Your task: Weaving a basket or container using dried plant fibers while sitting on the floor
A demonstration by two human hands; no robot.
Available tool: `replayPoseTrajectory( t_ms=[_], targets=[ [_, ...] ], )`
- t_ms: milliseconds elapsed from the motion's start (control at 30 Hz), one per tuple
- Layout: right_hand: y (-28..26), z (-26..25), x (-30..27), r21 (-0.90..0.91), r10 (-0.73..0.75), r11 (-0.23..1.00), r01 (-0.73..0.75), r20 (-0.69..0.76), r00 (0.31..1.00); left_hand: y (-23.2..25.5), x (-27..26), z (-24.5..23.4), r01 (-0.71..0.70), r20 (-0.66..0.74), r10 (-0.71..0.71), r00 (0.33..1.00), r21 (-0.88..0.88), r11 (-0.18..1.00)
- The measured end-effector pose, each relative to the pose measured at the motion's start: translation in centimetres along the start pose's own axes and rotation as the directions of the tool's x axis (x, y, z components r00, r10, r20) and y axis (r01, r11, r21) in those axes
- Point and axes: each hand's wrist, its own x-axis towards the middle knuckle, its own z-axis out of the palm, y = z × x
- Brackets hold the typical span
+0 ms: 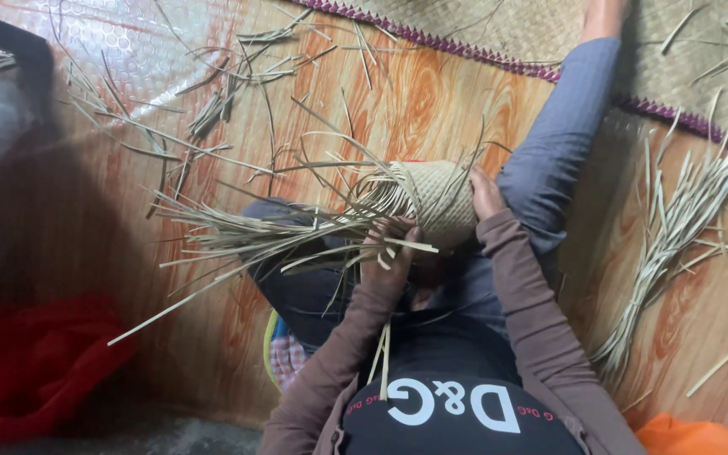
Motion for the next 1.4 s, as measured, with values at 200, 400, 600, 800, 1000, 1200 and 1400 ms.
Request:
replayPoseTrajectory(
  t_ms=[200,400,600,800,1000,1200,1400],
  targets=[
    [1.0,1.0,-1.2,0.048,-0.136,0.990,0.136,0.009,0.991,0.3,-2.3,-0.9,0.041,-0.065,-0.058,0.996,-0.238,0.971],
    [1.4,2.3,-1.5,-0.496,-0.621,0.642,0.584,0.110,0.776,-2.2,-2.4,-1.9,-0.276,0.182,0.208,0.961,0.564,0.778],
    [-9.9,3.4,-8.6,0.021,-0.670,0.732,0.681,-0.159,0.725,-0.1,1.2,-1.4,0.349,0.075,-0.358,0.931,0.113,0.930],
    [-5.1,0.7,-7.9,-0.365,-0.728,0.615,0.699,0.079,0.681,1.8,-0.3,-2.2,0.155,0.079,-0.144,0.986,-0.165,0.974],
    [-5.7,1.8,-9.5,-0.282,-0.682,0.682,0.675,0.091,0.726,5.3,0.2,-3.6,0.252,0.136,-0.237,0.962,-0.105,0.962],
    [-1.9,1.3,-5.6,-0.271,-0.654,0.740,0.616,-0.076,0.753,2.6,0.1,-1.6,0.239,-0.002,-0.244,0.970,-0.187,0.953],
    [-2.2,0.8,-2.7,-0.258,-0.746,0.621,0.740,0.098,0.659,2.3,0.8,-0.4,0.149,-0.066,-0.148,0.987,0.020,0.989]
  ],
)
